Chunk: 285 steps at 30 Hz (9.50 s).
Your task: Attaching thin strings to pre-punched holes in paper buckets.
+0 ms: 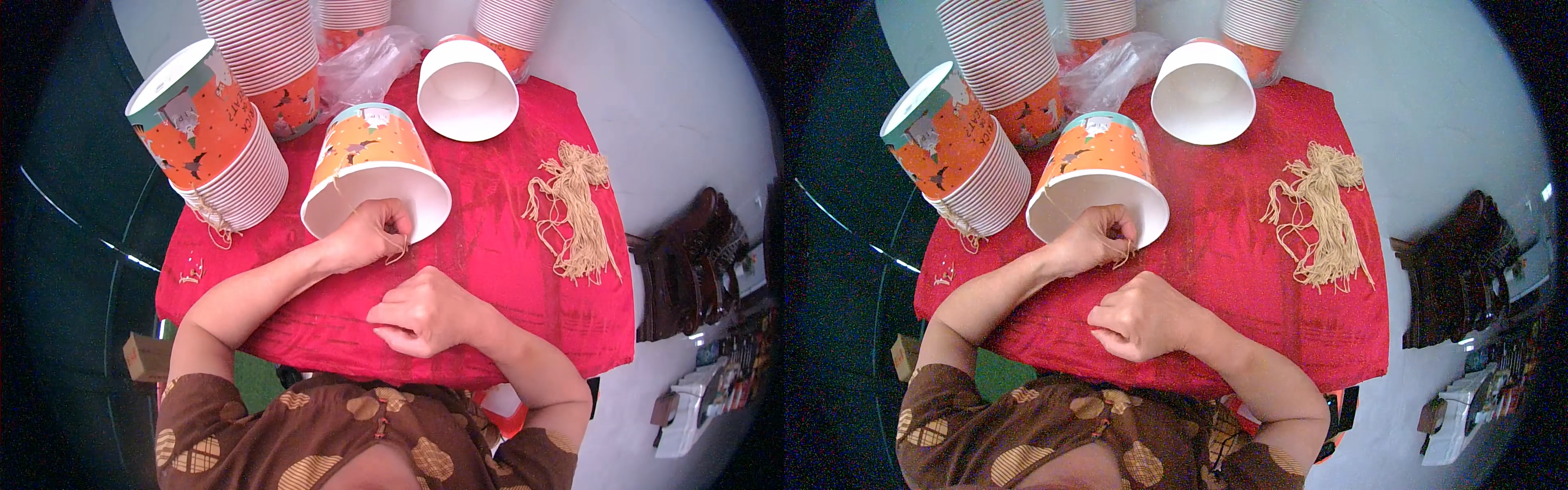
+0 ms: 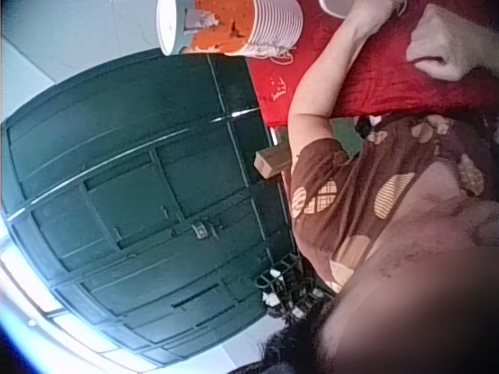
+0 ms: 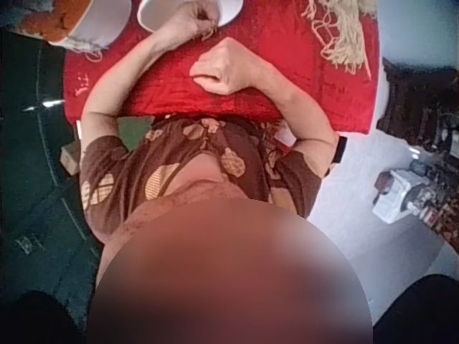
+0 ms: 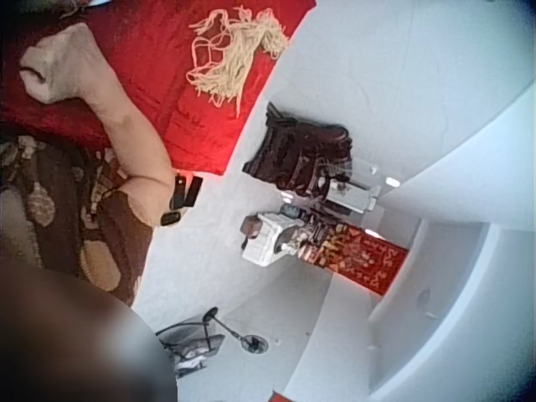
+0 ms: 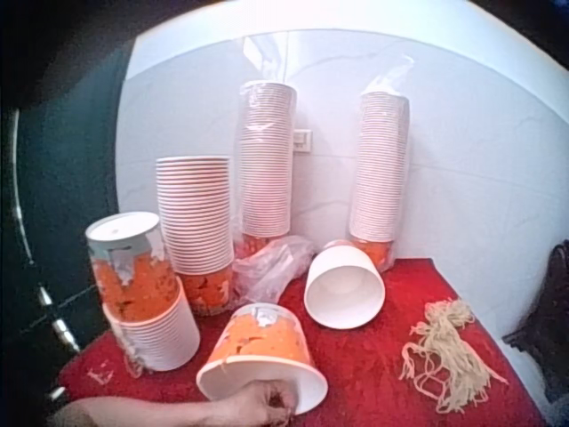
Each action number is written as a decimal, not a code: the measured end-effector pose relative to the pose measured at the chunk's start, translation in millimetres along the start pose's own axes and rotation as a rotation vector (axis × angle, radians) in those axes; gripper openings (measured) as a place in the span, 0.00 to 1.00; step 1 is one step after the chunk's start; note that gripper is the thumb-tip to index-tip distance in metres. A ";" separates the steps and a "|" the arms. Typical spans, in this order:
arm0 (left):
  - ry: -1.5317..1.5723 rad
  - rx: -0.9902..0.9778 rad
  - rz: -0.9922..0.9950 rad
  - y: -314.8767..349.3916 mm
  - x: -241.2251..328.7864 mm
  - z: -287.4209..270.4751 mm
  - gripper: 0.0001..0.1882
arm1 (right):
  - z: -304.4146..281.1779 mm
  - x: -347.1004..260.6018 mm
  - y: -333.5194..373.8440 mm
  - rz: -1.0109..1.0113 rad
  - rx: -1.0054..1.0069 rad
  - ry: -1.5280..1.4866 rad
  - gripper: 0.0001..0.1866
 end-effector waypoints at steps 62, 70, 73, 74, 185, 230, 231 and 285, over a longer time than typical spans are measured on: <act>-1.161 0.073 0.634 9.7 -7.2 4.6 0.08 | 14.8 68.5 21.4 0.619 0.327 0.166 0.07; -1.183 0.070 0.632 10.9 -6.2 5.4 0.07 | 17.0 70.9 21.4 0.624 0.319 0.161 0.08; -1.205 0.082 0.613 10.9 -5.8 6.4 0.07 | 18.0 71.2 21.2 0.613 0.348 0.180 0.09; -1.205 0.082 0.612 10.8 -6.2 6.6 0.07 | 18.1 71.1 21.2 0.606 0.352 0.188 0.09; -0.995 0.041 0.495 9.3 -8.6 21.5 0.09 | 22.0 72.4 24.1 0.674 0.232 0.278 0.01; -0.336 0.065 0.393 -3.6 -13.0 -6.6 0.03 | -24.7 70.7 25.8 0.736 0.185 0.084 0.02; -0.249 0.049 0.326 -7.5 -13.9 -9.2 0.02 | -26.9 70.5 25.7 0.757 0.179 0.108 0.02; 0.097 0.142 0.002 -6.1 -2.2 1.7 0.05 | 13.2 53.2 15.2 0.768 0.262 0.227 0.04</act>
Point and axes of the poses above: each hand's wrist, its own y-axis away from the middle knuckle, its own z-axis out of the palm, x = y × z, the point moved 1 cm from there along -y, towards the middle knuckle, and after that the axes turned 14 degrees about y, right-handed, at the moved point
